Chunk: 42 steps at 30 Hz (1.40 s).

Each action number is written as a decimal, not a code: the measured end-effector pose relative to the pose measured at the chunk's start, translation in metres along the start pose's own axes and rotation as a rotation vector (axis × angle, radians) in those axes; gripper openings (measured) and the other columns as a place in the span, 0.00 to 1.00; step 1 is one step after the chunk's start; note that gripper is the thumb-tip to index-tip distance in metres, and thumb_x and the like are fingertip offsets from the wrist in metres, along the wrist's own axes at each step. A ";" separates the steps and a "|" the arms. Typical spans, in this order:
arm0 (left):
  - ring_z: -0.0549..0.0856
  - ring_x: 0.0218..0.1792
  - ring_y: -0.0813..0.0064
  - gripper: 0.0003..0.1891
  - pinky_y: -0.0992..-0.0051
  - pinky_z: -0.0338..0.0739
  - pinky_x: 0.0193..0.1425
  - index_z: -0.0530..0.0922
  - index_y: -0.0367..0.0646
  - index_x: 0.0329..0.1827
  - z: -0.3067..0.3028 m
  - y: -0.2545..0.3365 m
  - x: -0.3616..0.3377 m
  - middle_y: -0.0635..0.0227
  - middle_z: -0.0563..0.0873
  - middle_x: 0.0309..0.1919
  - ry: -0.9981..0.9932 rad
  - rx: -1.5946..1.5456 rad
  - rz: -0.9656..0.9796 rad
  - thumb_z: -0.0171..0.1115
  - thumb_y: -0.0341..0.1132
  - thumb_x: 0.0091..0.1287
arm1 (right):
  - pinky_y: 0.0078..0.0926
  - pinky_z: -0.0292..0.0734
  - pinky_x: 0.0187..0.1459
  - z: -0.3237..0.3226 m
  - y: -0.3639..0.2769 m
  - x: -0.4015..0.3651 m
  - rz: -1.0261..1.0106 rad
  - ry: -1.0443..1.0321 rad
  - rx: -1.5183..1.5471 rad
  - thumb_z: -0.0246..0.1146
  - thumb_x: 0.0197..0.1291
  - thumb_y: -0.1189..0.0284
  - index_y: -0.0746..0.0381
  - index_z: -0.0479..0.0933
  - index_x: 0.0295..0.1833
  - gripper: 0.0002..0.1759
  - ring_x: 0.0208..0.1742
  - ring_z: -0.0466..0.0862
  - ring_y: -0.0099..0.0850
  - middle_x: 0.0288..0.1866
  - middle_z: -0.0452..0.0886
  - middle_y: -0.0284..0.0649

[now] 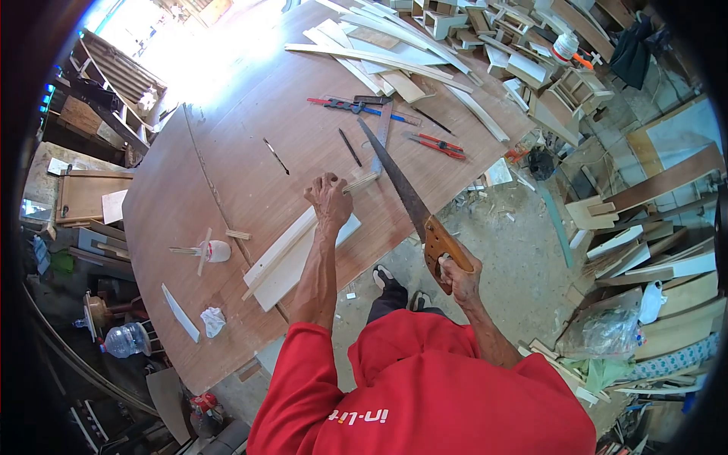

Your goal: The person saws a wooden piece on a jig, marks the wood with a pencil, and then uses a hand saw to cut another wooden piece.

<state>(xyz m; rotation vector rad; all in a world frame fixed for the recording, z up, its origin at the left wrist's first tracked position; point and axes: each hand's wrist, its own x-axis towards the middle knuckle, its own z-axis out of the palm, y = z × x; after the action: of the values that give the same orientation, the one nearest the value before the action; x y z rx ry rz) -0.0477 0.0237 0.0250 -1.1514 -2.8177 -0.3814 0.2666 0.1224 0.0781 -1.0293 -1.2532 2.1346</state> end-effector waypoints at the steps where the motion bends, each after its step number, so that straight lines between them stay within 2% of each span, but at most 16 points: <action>1: 0.75 0.58 0.62 0.18 0.50 0.56 0.61 0.82 0.51 0.50 -0.002 0.002 0.002 0.67 0.80 0.53 0.046 -0.023 0.014 0.67 0.38 0.55 | 0.15 0.63 0.20 0.001 0.000 0.001 -0.001 -0.003 0.000 0.61 0.58 0.82 0.66 0.71 0.68 0.29 0.18 0.67 0.14 0.24 0.72 0.27; 5: 0.80 0.52 0.64 0.16 0.51 0.56 0.62 0.81 0.50 0.48 -0.021 0.010 0.005 0.66 0.83 0.46 0.080 -0.170 -0.053 0.67 0.37 0.55 | 0.15 0.62 0.19 0.007 0.002 0.006 -0.005 -0.007 -0.014 0.60 0.58 0.83 0.68 0.71 0.67 0.29 0.17 0.66 0.15 0.24 0.71 0.27; 7: 0.82 0.46 0.62 0.12 0.51 0.61 0.62 0.80 0.43 0.44 -0.042 0.023 0.005 0.64 0.83 0.38 0.116 -0.498 -0.180 0.66 0.34 0.56 | 0.15 0.62 0.19 0.009 0.003 0.008 0.001 -0.015 -0.009 0.61 0.58 0.83 0.67 0.72 0.67 0.29 0.17 0.66 0.15 0.24 0.72 0.27; 8: 0.82 0.46 0.62 0.12 0.51 0.61 0.62 0.80 0.43 0.44 -0.042 0.024 0.007 0.64 0.83 0.38 0.122 -0.497 -0.185 0.66 0.34 0.56 | 0.15 0.62 0.20 0.011 0.002 0.008 0.002 -0.024 -0.016 0.61 0.58 0.83 0.67 0.72 0.67 0.29 0.18 0.67 0.15 0.24 0.72 0.27; 10: 0.83 0.44 0.63 0.10 0.59 0.72 0.54 0.78 0.40 0.42 -0.039 0.023 0.013 0.64 0.83 0.39 0.421 -0.671 -0.145 0.65 0.30 0.58 | 0.15 0.62 0.20 0.017 0.001 0.010 0.001 -0.043 -0.027 0.61 0.58 0.83 0.67 0.72 0.67 0.28 0.18 0.67 0.15 0.24 0.72 0.27; 11: 0.83 0.44 0.63 0.10 0.59 0.72 0.54 0.78 0.40 0.42 -0.038 0.023 0.015 0.64 0.83 0.39 0.430 -0.670 -0.151 0.65 0.30 0.58 | 0.15 0.62 0.20 0.020 0.001 0.010 -0.017 -0.046 -0.052 0.60 0.58 0.83 0.68 0.71 0.67 0.28 0.18 0.66 0.15 0.23 0.71 0.27; 13: 0.84 0.37 0.70 0.09 0.68 0.77 0.45 0.75 0.39 0.43 -0.042 0.024 0.019 0.65 0.83 0.32 0.442 -0.939 -0.126 0.64 0.28 0.62 | 0.16 0.63 0.20 0.023 0.000 0.011 -0.037 -0.058 -0.084 0.60 0.58 0.83 0.69 0.71 0.67 0.28 0.17 0.66 0.15 0.23 0.70 0.26; 20: 0.79 0.28 0.78 0.10 0.74 0.74 0.30 0.71 0.38 0.41 -0.060 0.029 0.010 0.65 0.80 0.27 0.464 -0.830 -0.173 0.65 0.31 0.66 | 0.13 0.62 0.20 0.029 0.006 0.021 -0.052 -0.068 -0.075 0.61 0.58 0.82 0.65 0.74 0.66 0.27 0.18 0.68 0.14 0.24 0.72 0.26; 22: 0.81 0.24 0.66 0.13 0.65 0.75 0.29 0.69 0.39 0.45 -0.064 0.030 0.006 0.57 0.80 0.26 0.467 -0.790 -0.225 0.65 0.31 0.65 | 0.13 0.62 0.20 0.032 0.006 0.022 -0.053 -0.072 -0.091 0.61 0.58 0.82 0.65 0.74 0.66 0.27 0.18 0.68 0.13 0.24 0.73 0.26; 23: 0.81 0.24 0.66 0.13 0.65 0.75 0.29 0.69 0.39 0.45 -0.063 0.030 0.005 0.57 0.80 0.26 0.470 -0.791 -0.228 0.65 0.31 0.65 | 0.13 0.62 0.20 0.034 0.006 0.023 -0.061 -0.070 -0.106 0.61 0.58 0.82 0.65 0.74 0.66 0.27 0.18 0.68 0.13 0.24 0.73 0.26; 25: 0.79 0.23 0.73 0.13 0.69 0.72 0.26 0.68 0.39 0.40 -0.062 0.029 0.005 0.61 0.78 0.24 0.486 -0.760 -0.226 0.67 0.32 0.65 | 0.13 0.62 0.20 0.036 0.006 0.025 -0.069 -0.069 -0.124 0.61 0.58 0.82 0.66 0.74 0.66 0.27 0.18 0.67 0.13 0.24 0.73 0.26; 31: 0.79 0.22 0.61 0.14 0.62 0.72 0.28 0.67 0.38 0.41 -0.066 0.025 0.007 0.59 0.78 0.22 0.396 -0.654 -0.344 0.67 0.30 0.64 | 0.16 0.63 0.19 0.042 0.007 0.032 -0.047 -0.081 -0.114 0.61 0.58 0.82 0.68 0.72 0.66 0.27 0.17 0.66 0.15 0.23 0.70 0.26; 35: 0.79 0.23 0.59 0.12 0.61 0.72 0.29 0.68 0.38 0.43 -0.057 0.018 0.011 0.58 0.77 0.23 0.388 -0.762 -0.390 0.64 0.30 0.66 | 0.16 0.64 0.19 0.050 0.003 0.038 -0.005 -0.076 -0.075 0.61 0.58 0.82 0.69 0.72 0.66 0.28 0.17 0.65 0.16 0.22 0.69 0.26; 37: 0.81 0.34 0.47 0.13 0.54 0.74 0.39 0.69 0.33 0.48 -0.053 0.013 0.012 0.48 0.79 0.34 0.259 -0.749 -0.430 0.59 0.30 0.68 | 0.16 0.64 0.19 0.056 0.001 0.043 0.014 -0.069 -0.046 0.61 0.58 0.82 0.69 0.72 0.67 0.28 0.17 0.65 0.16 0.22 0.68 0.26; 40: 0.79 0.43 0.44 0.13 0.52 0.71 0.47 0.70 0.31 0.50 -0.051 0.005 0.013 0.44 0.77 0.40 0.245 -0.716 -0.375 0.55 0.31 0.69 | 0.17 0.65 0.20 0.062 0.002 0.050 0.053 -0.078 -0.001 0.60 0.59 0.81 0.69 0.72 0.66 0.27 0.17 0.64 0.16 0.21 0.65 0.25; 42: 0.78 0.45 0.44 0.13 0.52 0.71 0.49 0.71 0.30 0.50 -0.053 0.002 0.011 0.43 0.77 0.41 0.233 -0.698 -0.359 0.54 0.32 0.70 | 0.20 0.65 0.21 0.066 0.002 0.055 0.113 -0.075 0.097 0.61 0.60 0.78 0.68 0.77 0.56 0.17 0.16 0.63 0.17 0.19 0.61 0.25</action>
<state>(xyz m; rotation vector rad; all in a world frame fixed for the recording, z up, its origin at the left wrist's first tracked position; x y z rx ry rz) -0.0556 0.0192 0.0781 -0.5769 -2.7243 -1.5004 0.1803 0.1245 0.0756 -1.0085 -1.1368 2.3152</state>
